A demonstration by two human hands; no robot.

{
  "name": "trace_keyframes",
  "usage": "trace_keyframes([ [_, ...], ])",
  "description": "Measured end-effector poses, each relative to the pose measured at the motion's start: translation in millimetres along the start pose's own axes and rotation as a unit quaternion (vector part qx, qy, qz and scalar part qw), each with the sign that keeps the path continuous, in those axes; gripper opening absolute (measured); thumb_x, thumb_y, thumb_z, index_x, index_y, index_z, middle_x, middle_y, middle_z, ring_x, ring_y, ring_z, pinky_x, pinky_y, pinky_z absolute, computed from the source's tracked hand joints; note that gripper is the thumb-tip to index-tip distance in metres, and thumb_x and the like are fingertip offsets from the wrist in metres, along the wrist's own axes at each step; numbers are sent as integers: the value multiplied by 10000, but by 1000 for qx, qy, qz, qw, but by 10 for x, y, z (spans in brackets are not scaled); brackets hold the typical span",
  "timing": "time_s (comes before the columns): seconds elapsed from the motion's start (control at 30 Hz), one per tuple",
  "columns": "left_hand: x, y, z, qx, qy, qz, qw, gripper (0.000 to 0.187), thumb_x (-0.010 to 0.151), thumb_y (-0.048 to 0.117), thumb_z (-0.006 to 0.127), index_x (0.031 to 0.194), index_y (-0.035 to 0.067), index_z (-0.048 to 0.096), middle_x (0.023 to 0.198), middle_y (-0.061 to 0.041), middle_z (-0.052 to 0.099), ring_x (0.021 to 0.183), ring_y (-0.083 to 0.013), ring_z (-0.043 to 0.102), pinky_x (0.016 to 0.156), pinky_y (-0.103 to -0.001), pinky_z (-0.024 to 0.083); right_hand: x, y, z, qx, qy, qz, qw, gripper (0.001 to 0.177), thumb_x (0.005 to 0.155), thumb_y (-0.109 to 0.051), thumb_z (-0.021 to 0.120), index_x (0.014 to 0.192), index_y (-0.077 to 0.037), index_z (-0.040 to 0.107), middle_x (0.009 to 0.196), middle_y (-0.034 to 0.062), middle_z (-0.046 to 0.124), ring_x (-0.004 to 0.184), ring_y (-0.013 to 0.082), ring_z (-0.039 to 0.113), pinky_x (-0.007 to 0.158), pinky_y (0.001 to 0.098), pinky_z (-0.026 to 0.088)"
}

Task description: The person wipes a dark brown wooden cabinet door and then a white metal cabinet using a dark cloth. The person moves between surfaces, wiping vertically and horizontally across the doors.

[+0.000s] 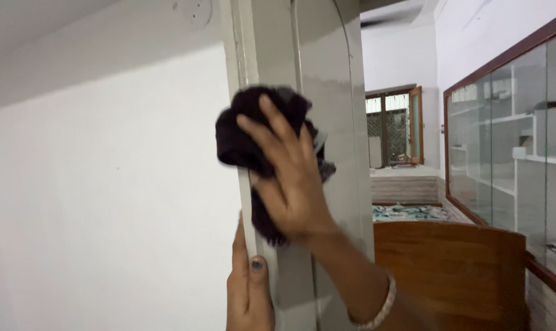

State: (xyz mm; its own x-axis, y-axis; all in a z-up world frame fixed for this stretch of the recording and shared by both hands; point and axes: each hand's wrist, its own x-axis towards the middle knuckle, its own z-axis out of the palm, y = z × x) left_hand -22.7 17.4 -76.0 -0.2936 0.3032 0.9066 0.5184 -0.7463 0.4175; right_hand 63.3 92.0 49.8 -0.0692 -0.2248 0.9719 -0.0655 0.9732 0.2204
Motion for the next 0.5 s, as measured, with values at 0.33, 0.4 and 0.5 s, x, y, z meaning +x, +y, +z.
trace_keyframes([
  [0.33, -314, -165, -74, 51, 7, -82, 995, 544, 1069, 239, 315, 1542, -25, 365, 1335, -217, 683, 1233, -266, 666, 1021, -345, 498, -1057, -511, -50, 1, -41, 85, 996, 618, 1000, -281, 556, 1581, -120, 421, 1698, 223, 312, 1597, 442, 273, 1269, 701, 58],
  [0.4, -295, -97, -87, 134, 8, -145, 980, 514, 1052, 212, 327, 1514, -4, 395, 1122, -197, 806, 1022, -255, 794, 897, -344, 587, -967, -515, -67, 17, -36, 89, 995, 639, 998, -288, 570, 1591, -115, 407, 1703, 211, 335, 1610, 424, 292, 1280, 707, 38],
  [0.5, -417, -26, -128, 154, -2, -147, 977, 642, 946, 128, 382, 1579, 45, 316, 1119, -195, 769, 1002, -243, 790, 850, -349, 592, -879, -520, -19, 48, -11, 104, 993, 646, 993, -237, 561, 1610, -124, 405, 1719, 206, 329, 1637, 415, 279, 1313, 698, 30],
])
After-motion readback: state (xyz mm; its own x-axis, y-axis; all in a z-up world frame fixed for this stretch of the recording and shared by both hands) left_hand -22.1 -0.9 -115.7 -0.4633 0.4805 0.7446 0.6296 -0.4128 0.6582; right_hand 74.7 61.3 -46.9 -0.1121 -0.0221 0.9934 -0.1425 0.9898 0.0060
